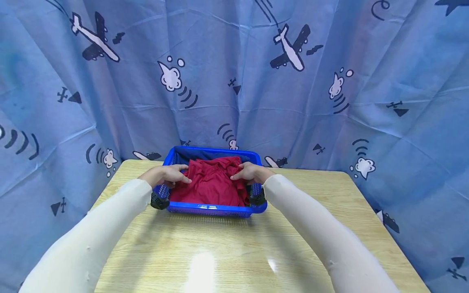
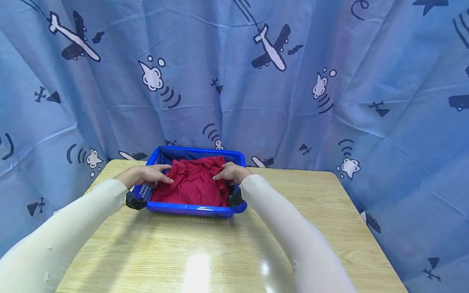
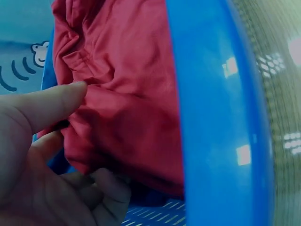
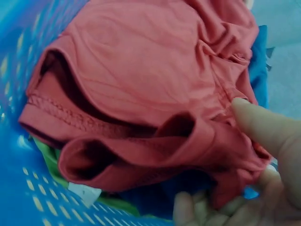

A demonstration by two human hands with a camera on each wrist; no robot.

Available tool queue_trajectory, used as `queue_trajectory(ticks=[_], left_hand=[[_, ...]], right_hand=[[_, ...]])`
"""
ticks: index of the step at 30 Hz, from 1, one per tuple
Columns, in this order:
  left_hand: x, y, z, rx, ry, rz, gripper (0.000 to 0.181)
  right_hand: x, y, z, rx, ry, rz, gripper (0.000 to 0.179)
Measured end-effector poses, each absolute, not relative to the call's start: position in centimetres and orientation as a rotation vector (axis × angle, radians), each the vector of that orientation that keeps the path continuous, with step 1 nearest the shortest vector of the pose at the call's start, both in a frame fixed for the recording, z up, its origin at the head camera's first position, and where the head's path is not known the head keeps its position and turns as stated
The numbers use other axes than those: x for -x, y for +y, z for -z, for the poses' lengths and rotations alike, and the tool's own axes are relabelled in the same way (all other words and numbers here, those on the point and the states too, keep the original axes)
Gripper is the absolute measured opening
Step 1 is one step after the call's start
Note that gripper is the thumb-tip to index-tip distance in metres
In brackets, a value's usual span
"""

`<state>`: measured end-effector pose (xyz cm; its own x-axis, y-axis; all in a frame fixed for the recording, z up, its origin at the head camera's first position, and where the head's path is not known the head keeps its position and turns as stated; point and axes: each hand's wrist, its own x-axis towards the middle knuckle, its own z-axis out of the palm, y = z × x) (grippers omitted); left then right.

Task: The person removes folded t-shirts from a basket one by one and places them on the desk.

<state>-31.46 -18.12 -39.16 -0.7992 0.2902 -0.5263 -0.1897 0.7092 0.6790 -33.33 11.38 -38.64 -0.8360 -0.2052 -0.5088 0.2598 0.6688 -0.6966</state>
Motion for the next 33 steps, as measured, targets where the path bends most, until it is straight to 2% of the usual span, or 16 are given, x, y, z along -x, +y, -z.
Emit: queue_trajectory(ticks=[6,14,22,26,28,30,33], left_hand=[[31.0,-17.8,39.4,-0.134,2.314,-0.954,0.092],[31.2,-18.1,40.0,-0.21,2.363,-0.971,0.094],[31.4,-18.0,40.5,-0.181,2.39,-1.037,0.085],[31.3,-17.9,40.7,-0.18,2.466,-0.981,0.085],[31.3,-17.8,40.7,-0.193,2.494,-0.959,0.071],[31.4,-17.8,40.8,-0.213,2.517,-0.936,0.046],[31.4,-17.7,40.9,-0.219,2.536,-0.912,0.019]], right_hand=[[33.2,11.0,38.9,-0.078,2.371,1.069,0.084],[33.7,11.8,39.2,0.014,2.319,1.143,0.075],[34.1,12.7,39.3,0.072,2.197,1.261,0.071],[34.1,12.6,39.2,0.04,2.155,1.332,0.083],[34.1,12.4,39.1,-0.005,2.154,1.358,0.095],[34.2,12.2,39.1,-0.039,2.157,1.366,0.103],[34.4,12.2,39.2,-0.047,2.158,1.347,0.101]])
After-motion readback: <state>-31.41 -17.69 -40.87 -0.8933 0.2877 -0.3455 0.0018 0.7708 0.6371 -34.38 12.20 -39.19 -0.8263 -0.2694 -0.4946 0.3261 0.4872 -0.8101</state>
